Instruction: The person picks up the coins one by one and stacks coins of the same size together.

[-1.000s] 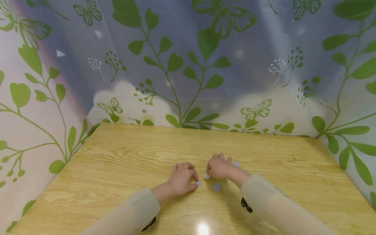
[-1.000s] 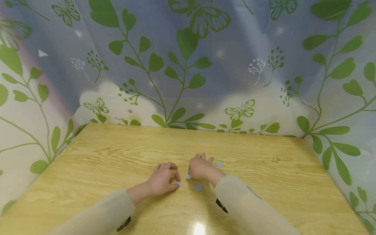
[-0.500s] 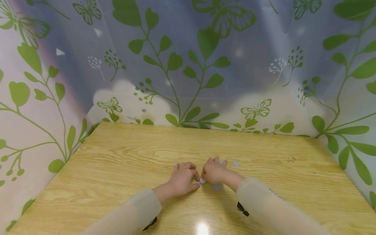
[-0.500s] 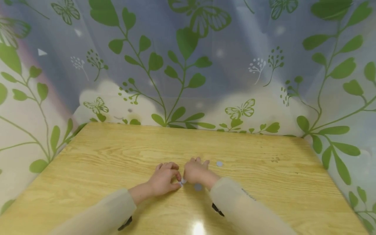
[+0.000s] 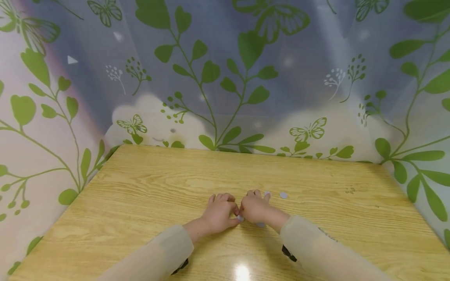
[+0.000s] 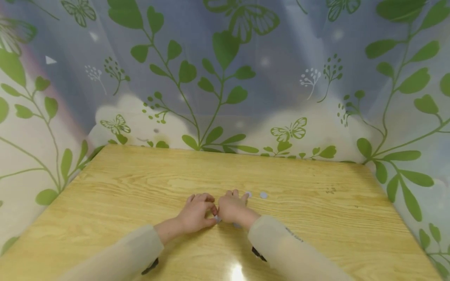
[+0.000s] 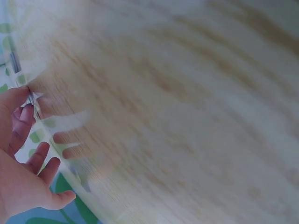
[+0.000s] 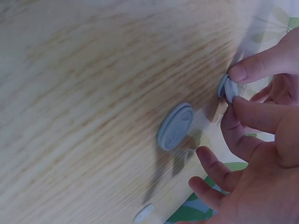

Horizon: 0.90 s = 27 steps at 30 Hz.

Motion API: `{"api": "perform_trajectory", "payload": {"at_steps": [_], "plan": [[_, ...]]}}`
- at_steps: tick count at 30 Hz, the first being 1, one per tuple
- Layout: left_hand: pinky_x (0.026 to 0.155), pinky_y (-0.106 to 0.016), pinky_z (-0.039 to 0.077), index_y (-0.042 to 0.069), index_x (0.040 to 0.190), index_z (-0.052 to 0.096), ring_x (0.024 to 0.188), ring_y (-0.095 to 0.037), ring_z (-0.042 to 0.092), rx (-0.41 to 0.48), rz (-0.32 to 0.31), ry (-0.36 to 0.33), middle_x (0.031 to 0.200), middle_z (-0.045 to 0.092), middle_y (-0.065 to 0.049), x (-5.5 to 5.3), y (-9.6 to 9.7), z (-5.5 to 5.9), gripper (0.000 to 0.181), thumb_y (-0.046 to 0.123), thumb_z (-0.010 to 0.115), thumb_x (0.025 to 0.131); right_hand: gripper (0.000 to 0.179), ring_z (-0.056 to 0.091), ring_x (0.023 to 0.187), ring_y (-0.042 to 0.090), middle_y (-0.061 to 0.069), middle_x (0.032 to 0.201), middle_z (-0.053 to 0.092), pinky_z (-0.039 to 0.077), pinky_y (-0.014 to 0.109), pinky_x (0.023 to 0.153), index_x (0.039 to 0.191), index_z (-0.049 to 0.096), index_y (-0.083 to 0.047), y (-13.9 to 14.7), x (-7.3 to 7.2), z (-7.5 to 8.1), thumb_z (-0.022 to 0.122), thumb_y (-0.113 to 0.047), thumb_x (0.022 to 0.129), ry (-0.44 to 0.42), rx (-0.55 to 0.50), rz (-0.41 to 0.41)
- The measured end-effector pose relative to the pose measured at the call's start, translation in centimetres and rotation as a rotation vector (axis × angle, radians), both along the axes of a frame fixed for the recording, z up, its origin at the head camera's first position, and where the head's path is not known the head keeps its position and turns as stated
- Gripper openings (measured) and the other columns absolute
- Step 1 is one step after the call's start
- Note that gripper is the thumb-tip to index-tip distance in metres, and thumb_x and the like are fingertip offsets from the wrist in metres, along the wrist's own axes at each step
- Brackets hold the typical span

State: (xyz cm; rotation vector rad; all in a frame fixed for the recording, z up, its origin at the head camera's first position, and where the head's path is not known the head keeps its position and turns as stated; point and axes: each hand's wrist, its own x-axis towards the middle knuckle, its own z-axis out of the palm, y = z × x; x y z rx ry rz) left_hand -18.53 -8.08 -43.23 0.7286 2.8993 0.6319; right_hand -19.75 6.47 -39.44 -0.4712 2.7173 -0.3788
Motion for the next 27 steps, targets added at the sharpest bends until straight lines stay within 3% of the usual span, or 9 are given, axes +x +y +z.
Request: {"api": "perform_trajectory", "payload": {"at_steps": [8,17,22,27], "plan": [[0.103,-0.064,0.026,0.020,0.080,0.067,0.119,-0.032,0.047,-0.009,0.000,-0.005,0.125,0.055,-0.010,0.0,0.1,0.0,0.015,0.034,0.069,0.084,0.011,0.036,0.121,0.039,0.014,0.113,0.056,0.011,0.074,0.101,0.086,0.073,-0.011,0.0,0.1,-0.2,0.063,-0.015,0.087,0.008,-0.018,-0.012],[0.103,-0.064,0.025,0.019,0.082,0.069,0.119,-0.032,0.047,-0.014,0.001,-0.017,0.126,0.055,-0.010,0.1,0.1,0.2,0.014,0.033,0.069,0.084,0.010,0.039,0.114,0.037,0.011,0.105,0.056,0.012,0.074,0.100,0.079,0.072,-0.011,0.1,0.2,-0.2,0.065,-0.015,0.085,0.064,-0.032,-0.006],[0.105,-0.063,0.023,0.019,0.083,0.069,0.120,-0.030,0.046,-0.007,-0.001,-0.027,0.125,0.055,-0.009,0.1,0.0,0.2,0.012,0.031,0.069,0.083,0.013,0.040,0.113,0.039,0.012,0.105,0.056,0.015,0.075,0.097,0.071,0.067,-0.013,1.1,-0.2,0.0,0.066,-0.016,0.084,0.106,-0.052,-0.013],[0.107,-0.061,0.022,0.017,0.087,0.070,0.121,-0.029,0.045,-0.022,-0.007,-0.020,0.126,0.055,-0.008,0.0,-0.1,0.4,0.014,0.030,0.070,0.082,0.019,0.038,0.116,0.040,0.011,0.104,0.054,0.015,0.073,0.097,0.067,0.061,-0.016,2.4,-0.6,0.4,0.066,-0.020,0.085,0.095,-0.069,-0.044]]}}
